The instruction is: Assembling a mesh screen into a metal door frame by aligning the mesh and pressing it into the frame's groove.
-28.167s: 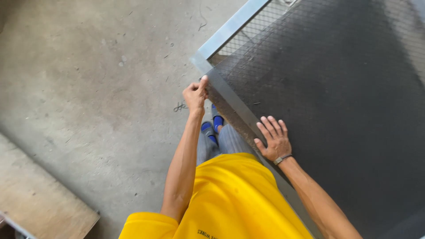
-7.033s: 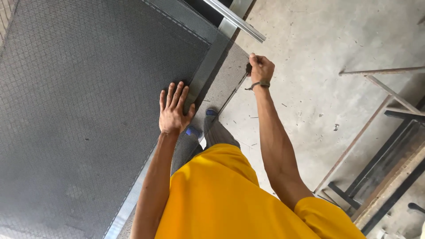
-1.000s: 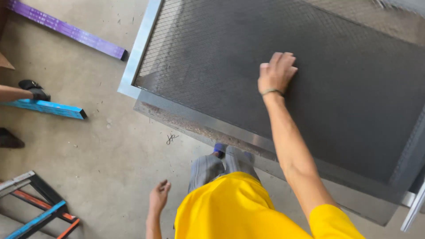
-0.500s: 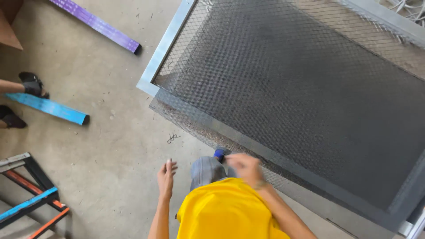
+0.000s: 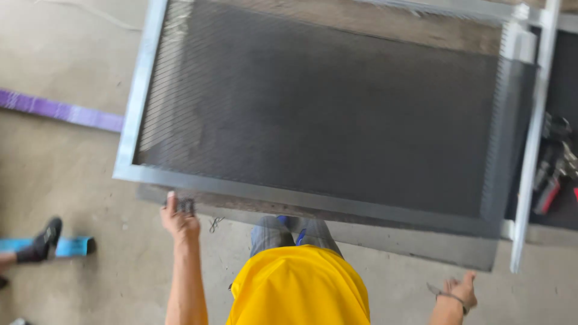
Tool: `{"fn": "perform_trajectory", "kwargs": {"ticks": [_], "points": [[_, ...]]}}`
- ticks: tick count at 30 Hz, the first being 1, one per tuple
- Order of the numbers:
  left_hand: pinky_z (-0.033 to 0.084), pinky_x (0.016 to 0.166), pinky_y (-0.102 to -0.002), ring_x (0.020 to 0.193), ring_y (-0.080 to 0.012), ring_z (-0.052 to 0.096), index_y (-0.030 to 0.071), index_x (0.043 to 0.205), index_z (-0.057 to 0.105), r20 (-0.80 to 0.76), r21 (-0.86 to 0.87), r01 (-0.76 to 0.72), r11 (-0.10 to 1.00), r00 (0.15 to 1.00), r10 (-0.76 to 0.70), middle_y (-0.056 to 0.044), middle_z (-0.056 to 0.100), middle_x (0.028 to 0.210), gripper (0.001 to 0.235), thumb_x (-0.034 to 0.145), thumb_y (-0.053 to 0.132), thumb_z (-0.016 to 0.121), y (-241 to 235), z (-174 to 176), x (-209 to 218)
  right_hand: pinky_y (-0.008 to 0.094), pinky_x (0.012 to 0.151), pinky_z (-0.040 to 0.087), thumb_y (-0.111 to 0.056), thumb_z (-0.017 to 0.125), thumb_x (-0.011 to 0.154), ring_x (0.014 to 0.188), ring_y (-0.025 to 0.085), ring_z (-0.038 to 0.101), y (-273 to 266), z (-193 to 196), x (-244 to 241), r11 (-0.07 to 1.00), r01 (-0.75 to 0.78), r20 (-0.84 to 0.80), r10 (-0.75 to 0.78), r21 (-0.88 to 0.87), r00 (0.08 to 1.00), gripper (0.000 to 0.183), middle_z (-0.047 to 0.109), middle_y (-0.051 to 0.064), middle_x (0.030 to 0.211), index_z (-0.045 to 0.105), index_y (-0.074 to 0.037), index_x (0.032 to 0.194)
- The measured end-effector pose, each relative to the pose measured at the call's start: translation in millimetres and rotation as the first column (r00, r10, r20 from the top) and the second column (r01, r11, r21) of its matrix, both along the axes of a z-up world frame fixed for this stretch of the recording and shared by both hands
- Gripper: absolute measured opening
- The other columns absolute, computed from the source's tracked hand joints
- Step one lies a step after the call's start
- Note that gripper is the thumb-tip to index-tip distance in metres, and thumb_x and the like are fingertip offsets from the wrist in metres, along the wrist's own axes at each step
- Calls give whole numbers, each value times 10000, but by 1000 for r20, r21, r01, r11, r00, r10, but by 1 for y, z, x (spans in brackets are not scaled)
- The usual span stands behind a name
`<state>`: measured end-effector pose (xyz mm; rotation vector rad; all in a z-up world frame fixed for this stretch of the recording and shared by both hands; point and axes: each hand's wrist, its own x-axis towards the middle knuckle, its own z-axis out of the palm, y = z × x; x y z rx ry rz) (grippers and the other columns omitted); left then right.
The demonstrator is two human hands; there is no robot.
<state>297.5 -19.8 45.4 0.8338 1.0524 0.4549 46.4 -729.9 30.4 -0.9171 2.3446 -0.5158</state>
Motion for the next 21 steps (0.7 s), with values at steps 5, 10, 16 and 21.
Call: {"fn": "perform_trajectory", "kwargs": {"ticks": [5, 10, 16, 21], "points": [[639, 934, -456, 1114, -350, 756, 87, 1258, 616, 144, -88, 99, 991, 986, -86, -102, 762, 1258, 393, 906, 184, 761, -12, 65, 12, 279, 794, 637, -433, 703, 961, 1047, 169, 722, -46, -40, -52, 996, -44, 755, 83, -72, 650, 506, 700, 40, 1200, 627, -43, 1275], [703, 740, -352, 986, -318, 840, 282, 1610, 421, 186, 49, 117, 992, 975, -125, -132, 743, 1420, 828, 903, 52, 786, -7, 91, 18, 290, 819, 613, -136, 772, 894, 971, 177, 676, -31, 3, -19, 986, 87, 897, 92, -143, 432, 304, 712, -11, 1067, 763, -220, 1186], [766, 686, -342, 860, -270, 919, 255, 1642, 493, 221, 235, 113, 965, 961, -166, -160, 837, 1416, 747, 982, 7, 740, -30, 168, 27, 583, 1101, 542, -114, 732, 857, 1308, 415, 643, -24, 89, 16, 964, -100, 959, 257, -246, 119, 127, 717, 76, 1248, 715, -237, 885], [923, 823, -345, 1205, -230, 969, 159, 1498, 516, 273, 330, 43, 943, 952, -139, -205, 840, 1377, 692, 880, -40, 754, -67, 246, 44, 539, 1111, 585, 58, 614, 854, 1299, 389, 667, -32, 105, 26, 896, -108, 892, 441, -431, 97, 753, 712, 46, 1382, 582, -276, 1528]]}}
